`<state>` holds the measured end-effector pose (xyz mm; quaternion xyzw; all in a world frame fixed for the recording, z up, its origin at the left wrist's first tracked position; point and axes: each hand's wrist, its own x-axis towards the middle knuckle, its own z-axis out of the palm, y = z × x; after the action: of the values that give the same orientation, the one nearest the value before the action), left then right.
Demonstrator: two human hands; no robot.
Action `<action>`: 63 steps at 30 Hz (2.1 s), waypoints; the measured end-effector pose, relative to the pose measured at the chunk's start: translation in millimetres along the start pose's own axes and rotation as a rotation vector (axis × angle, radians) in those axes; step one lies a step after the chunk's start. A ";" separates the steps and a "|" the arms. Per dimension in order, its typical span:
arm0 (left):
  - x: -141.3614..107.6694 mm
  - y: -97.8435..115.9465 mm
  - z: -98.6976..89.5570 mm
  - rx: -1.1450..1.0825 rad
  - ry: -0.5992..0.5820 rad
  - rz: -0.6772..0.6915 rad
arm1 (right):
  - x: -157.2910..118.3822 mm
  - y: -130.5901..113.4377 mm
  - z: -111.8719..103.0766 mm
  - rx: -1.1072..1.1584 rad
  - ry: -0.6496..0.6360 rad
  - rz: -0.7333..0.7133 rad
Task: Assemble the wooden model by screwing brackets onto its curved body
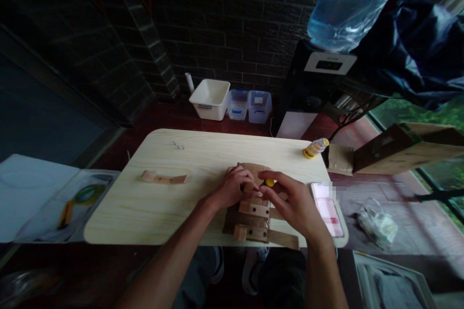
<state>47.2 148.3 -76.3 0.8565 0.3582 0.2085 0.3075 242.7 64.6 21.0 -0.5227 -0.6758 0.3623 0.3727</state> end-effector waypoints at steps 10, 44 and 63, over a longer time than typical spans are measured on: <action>-0.9 -1.0 0.5 -0.002 -0.001 0.011 | -2.2 0.5 -3.6 0.081 -0.070 0.023; -5.1 -2.7 0.4 0.024 0.012 0.018 | -5.5 -5.9 -0.6 -0.010 -0.055 -0.012; -3.5 -11.7 5.8 0.061 0.030 0.049 | 8.8 -7.2 2.6 -0.556 -0.182 0.052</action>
<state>42.6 150.0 -88.9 0.8708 0.3481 0.2178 0.2704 235.8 71.5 27.3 -0.5872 -0.7662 0.2179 0.1439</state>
